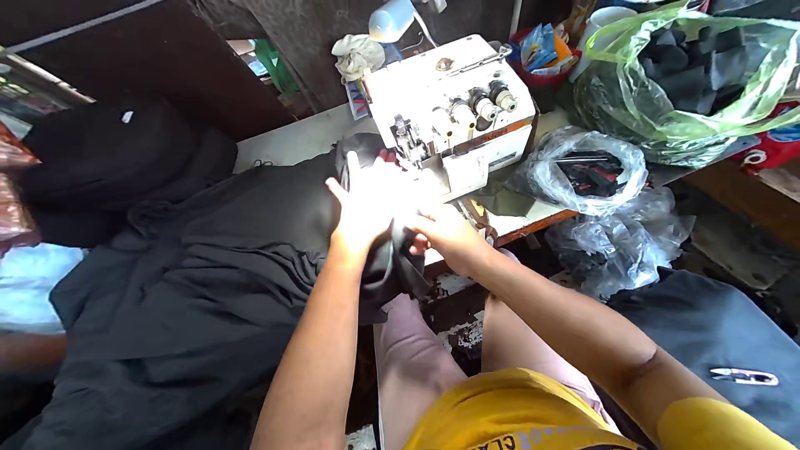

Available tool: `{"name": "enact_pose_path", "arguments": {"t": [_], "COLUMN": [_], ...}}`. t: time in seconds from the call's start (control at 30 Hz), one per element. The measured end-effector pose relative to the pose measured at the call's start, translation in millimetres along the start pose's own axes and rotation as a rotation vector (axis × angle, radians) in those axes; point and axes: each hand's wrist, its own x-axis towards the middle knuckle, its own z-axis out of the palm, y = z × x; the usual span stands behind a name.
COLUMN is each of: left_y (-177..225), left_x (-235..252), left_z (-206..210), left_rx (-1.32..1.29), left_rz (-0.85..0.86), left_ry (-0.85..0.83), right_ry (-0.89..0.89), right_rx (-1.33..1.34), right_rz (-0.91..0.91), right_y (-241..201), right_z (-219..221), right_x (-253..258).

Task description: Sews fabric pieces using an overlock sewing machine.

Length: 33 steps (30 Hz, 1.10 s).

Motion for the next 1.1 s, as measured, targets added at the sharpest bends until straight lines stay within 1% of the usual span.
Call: {"name": "enact_pose_path", "arguments": {"t": [0.03,0.07,0.1,0.13,0.17,0.2,0.23,0.27,0.3,0.37,0.4,0.43,0.53,0.57,0.6,0.67,0.7,0.77,0.83,0.87,0.9,0.97,1.03,1.1], "left_y": [-8,-16,-19,-16,-9,3,16,27,34,37,37,38,40,41,42,44,46,48,47,43,38,27,19,15], "left_x": [11,20,23,22,15,0,-21,-46,-72,-103,-108,-109,-89,-82,-76,-67,-63,-55,-48,-47,-48,-54,-56,-61], "left_z": [-2,-2,-6,-13,-23,-37,-50,-58,-63,-61,-52,-43,-33,-33,-34,-30,-26,-14,-3,-1,-2,-7,0,13], "left_rx": [-0.002,-0.037,-0.080,-0.098,-0.069,-0.022,-0.010,-0.044,-0.150,-0.390,-0.440,-0.446,-0.408,-0.407,-0.407,-0.423,-0.461,-0.532,-0.561,-0.560,-0.549,-0.492,-0.392,-0.321], "left_rz": [-0.021,-0.042,-0.100,-0.200,-0.294,-0.371,-0.413,-0.394,-0.334,-0.104,0.007,0.075,0.143,0.151,0.166,0.225,0.261,0.304,0.311,0.301,0.294,0.326,0.437,0.494], "left_ry": [-0.024,0.001,0.046,0.063,0.037,-0.046,-0.142,-0.202,-0.240,-0.257,-0.206,-0.126,0.185,0.256,0.306,0.338,0.307,0.165,0.030,0.001,0.002,0.020,0.055,-0.043], "right_ry": [-0.015,-0.022,-0.039,-0.055,-0.068,-0.080,-0.081,-0.061,0.015,0.236,0.313,0.352,0.302,0.288,0.274,0.236,0.210,0.135,0.057,0.043,0.053,0.115,0.209,0.367], "right_rx": [0.045,0.108,0.158,0.177,0.151,0.087,0.005,-0.055,-0.061,0.130,0.214,0.239,0.117,0.066,0.029,0.021,0.041,0.079,0.071,0.032,-0.047,-0.316,-0.628,-0.782], "right_rz": [0.034,0.077,0.138,0.193,0.238,0.265,0.267,0.253,0.218,0.212,0.213,0.197,0.068,0.029,-0.007,-0.057,-0.079,-0.168,-0.299,-0.362,-0.412,-0.448,-0.408,-0.316], "right_y": [-7,-13,-19,-23,-24,-21,-16,-9,2,16,18,22,13,9,6,7,9,14,21,25,29,36,45,64], "right_z": [6,12,15,16,14,9,-1,-17,-37,-76,-89,-93,-81,-78,-78,-82,-84,-89,-100,-106,-111,-121,-141,-177], "right_x": [9,19,28,36,39,38,31,23,17,14,14,12,-3,-7,-12,-21,-27,-38,-46,-50,-53,-62,-78,-103]}}
